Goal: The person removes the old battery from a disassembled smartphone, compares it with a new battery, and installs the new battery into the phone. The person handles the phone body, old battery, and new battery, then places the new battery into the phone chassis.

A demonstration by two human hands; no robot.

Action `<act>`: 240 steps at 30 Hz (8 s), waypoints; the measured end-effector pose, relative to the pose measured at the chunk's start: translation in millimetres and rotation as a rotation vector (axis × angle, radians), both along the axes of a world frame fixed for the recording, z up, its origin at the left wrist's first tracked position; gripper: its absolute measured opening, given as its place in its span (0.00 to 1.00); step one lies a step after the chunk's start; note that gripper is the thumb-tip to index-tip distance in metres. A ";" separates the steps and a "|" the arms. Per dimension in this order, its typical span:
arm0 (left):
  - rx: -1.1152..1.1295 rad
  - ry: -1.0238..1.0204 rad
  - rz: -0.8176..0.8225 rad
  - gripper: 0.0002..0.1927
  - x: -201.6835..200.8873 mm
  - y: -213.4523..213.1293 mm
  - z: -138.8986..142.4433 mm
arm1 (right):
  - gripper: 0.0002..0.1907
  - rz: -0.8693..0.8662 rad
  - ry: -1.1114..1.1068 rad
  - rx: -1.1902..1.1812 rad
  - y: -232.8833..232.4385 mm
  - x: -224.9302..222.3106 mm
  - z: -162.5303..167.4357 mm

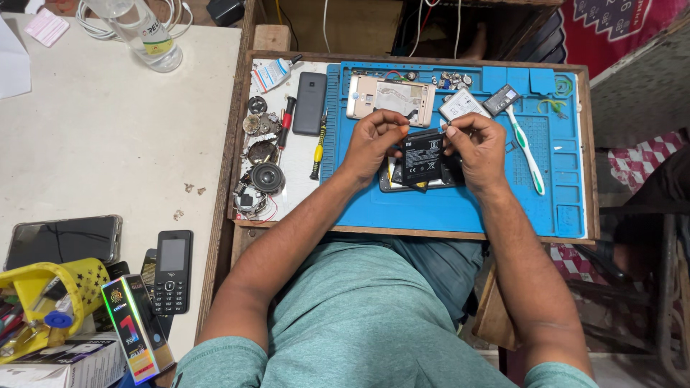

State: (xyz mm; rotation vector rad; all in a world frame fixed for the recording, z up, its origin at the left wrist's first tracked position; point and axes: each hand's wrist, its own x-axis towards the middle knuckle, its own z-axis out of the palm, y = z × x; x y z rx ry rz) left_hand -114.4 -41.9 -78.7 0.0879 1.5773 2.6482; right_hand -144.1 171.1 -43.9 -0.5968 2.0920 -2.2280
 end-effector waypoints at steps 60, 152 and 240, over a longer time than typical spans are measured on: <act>-0.576 0.377 0.170 0.10 16.3 2.0 41.5 | 0.07 -0.367 0.566 0.473 -16.1 19.6 45.2; -0.504 0.160 -0.087 0.18 16.3 10.1 28.3 | 0.03 0.179 0.234 0.545 6.5 1.0 35.2; -0.591 0.233 -0.133 0.17 12.5 9.4 8.5 | 0.03 0.193 0.051 0.423 3.0 1.2 11.4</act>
